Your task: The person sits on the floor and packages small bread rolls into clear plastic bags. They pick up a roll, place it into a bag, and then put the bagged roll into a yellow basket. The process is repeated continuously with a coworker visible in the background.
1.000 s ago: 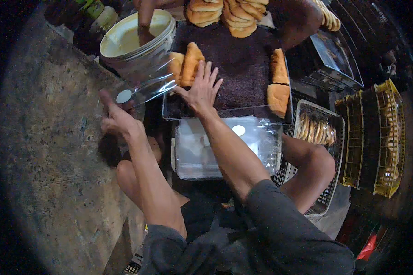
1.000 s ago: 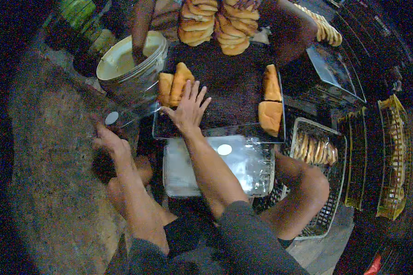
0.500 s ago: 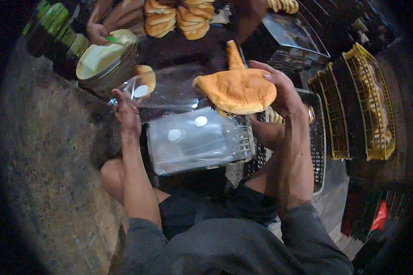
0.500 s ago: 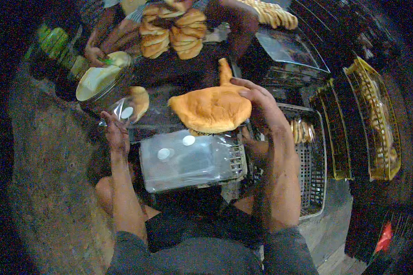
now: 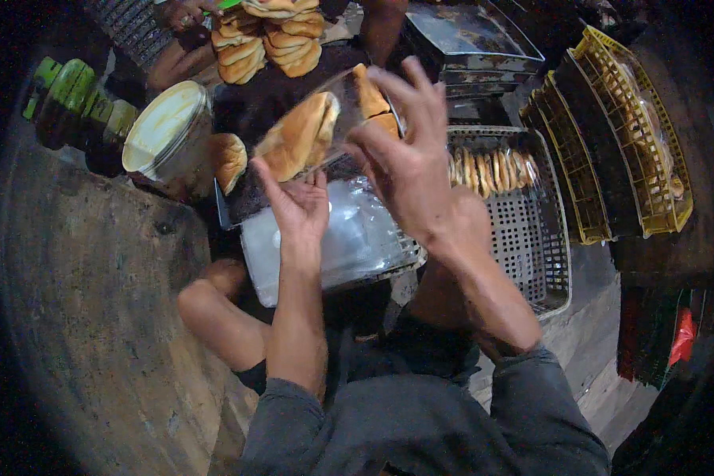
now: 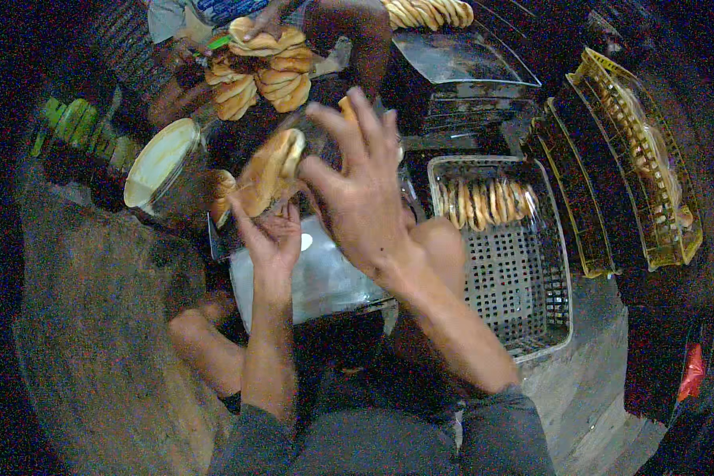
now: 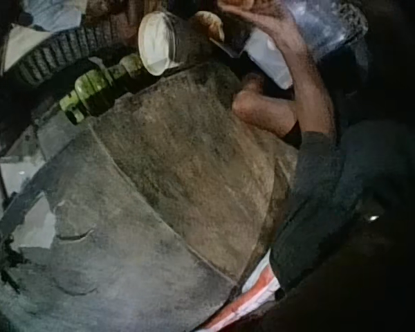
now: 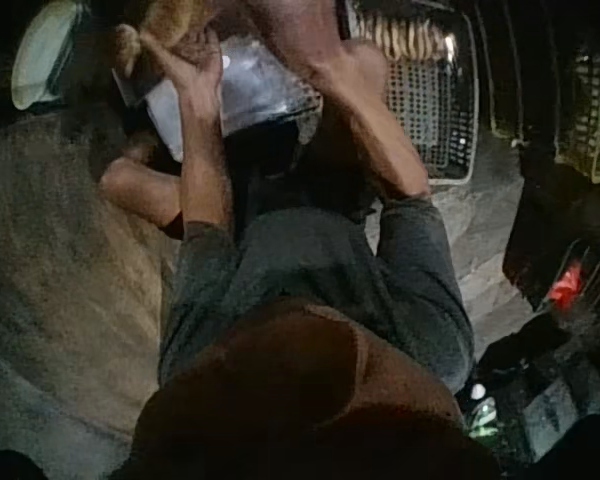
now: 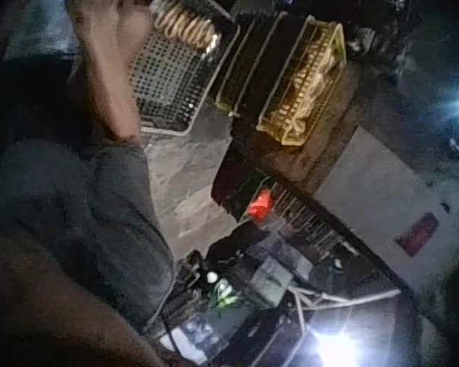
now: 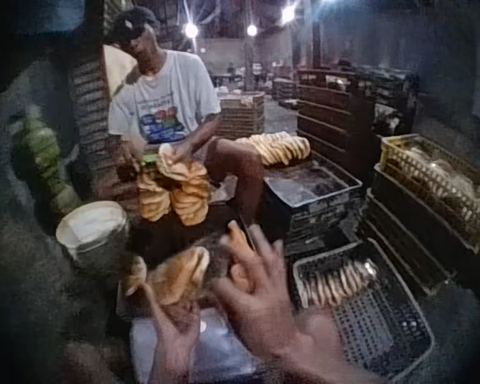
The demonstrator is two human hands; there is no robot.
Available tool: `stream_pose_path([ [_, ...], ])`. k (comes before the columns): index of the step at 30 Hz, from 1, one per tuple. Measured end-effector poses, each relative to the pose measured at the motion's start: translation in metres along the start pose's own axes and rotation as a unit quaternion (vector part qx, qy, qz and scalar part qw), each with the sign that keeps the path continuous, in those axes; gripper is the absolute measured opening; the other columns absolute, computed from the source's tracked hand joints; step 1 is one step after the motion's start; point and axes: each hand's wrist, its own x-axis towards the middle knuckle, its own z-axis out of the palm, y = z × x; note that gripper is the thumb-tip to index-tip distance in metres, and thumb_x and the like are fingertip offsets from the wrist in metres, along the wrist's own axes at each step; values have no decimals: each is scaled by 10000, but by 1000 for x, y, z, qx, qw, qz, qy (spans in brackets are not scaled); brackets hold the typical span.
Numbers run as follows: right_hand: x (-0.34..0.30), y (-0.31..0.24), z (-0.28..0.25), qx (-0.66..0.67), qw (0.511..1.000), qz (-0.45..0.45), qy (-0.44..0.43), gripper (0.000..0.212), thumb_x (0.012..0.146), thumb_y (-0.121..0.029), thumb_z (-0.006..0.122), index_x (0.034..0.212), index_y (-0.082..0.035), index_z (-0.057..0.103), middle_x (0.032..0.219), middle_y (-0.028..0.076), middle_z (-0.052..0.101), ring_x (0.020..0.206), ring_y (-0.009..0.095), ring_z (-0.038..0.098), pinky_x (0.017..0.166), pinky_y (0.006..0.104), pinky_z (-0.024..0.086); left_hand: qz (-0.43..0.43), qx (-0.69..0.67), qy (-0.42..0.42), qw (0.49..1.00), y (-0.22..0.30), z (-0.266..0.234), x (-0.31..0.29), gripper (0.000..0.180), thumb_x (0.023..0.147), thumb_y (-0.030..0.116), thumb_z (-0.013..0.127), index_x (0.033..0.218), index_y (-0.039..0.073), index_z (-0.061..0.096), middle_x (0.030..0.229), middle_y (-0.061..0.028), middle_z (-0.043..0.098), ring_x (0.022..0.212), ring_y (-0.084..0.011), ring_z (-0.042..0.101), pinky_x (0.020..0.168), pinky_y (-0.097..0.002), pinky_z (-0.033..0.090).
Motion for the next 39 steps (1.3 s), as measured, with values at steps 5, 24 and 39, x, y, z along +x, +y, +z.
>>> stream_pose_path([
  [5, -9, 27, -23, -128, 983, 68, -114, 564, 748, -201, 672, 1266, -121, 463, 1238, 174, 529, 1236, 376, 426, 1020, 624, 272, -13, 285, -72, 956, -56, 53, 9, 573, 846, 449, 658, 1259, 89, 489, 1172, -97, 582, 991, -176, 581, 886, -345, 481],
  [24, -77, 130, -12, 262, 874, 360, -195, 593, 856, -368, 643, 1280, 7, 465, 1160, 221, 594, 1078, 345, 580, 925, 410, 441, -137, 817, -200, 524, 35, -80, -34, 428, 849, 384, 655, 632, 16, 642, 536, -112, 594, 482, -227, 581, 498, -353, 423],
  [39, -22, 20, 49, 446, 794, 381, -160, 202, 869, -195, 655, 944, -16, 600, 851, 25, 599, 761, 96, 547, 671, 263, 441, 19, 912, -250, 325, 61, -36, -55, 451, 784, 468, 670, 745, 19, 655, 738, -206, 654, 719, -361, 660, 614, -437, 514],
])
